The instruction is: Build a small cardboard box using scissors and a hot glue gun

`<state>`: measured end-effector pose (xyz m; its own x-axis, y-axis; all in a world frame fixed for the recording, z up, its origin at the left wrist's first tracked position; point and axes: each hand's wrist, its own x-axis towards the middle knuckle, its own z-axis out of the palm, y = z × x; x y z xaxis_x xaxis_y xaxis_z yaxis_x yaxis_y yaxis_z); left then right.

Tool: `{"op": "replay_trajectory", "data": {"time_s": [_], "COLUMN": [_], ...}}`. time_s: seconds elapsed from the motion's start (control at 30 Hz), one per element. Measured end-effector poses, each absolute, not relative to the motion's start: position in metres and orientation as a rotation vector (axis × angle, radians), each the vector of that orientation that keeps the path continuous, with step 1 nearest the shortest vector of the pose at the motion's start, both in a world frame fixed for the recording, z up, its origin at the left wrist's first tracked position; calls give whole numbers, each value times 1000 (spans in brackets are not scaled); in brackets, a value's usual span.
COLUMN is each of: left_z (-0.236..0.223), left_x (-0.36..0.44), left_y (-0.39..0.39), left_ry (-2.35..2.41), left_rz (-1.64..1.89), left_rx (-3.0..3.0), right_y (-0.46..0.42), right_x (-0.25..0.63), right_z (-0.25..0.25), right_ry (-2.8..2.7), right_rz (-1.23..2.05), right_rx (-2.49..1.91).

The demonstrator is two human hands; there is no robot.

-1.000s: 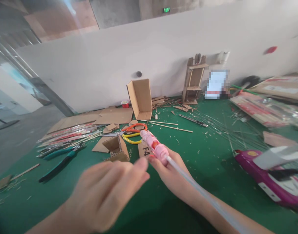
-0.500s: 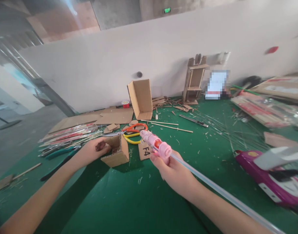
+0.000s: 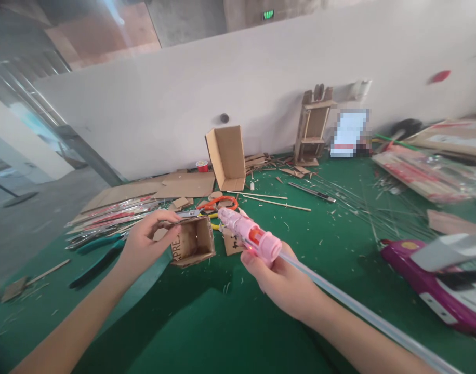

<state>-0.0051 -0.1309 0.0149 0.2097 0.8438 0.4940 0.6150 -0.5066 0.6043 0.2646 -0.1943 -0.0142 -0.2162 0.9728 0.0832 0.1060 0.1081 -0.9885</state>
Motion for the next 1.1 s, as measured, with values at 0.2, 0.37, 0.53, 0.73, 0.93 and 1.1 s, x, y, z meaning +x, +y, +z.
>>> {"op": "replay_trajectory", "data": {"time_s": [0.2,0.37,0.53,0.73,0.93,1.1], "left_z": [14,16,18,19,20,18], "left_x": [-1,2,6,9,11,10], "left_y": [-136,-141,-143,-144,-144,-144], "left_ry": [1382,1339,1321,1340,1346,1353], "left_rz": [1177,1170,1191,1208,1227,1217], "left_rx": [2279,2418,2455,2445,2452,2465], "right_y": [-202,-203,-204,-203,-201,-201], "right_x": [258,255,252,253,253,251], "right_z": [-5,-1,-2,-2,-4,-1], "right_ry": [-1608,-1719,-1722,-1765,-1771,-1765], "right_rz": [1226,1231,1149,1227,1243,1217], "right_rx": [-1076,-1075,-1075,-995,-993,-998]}}
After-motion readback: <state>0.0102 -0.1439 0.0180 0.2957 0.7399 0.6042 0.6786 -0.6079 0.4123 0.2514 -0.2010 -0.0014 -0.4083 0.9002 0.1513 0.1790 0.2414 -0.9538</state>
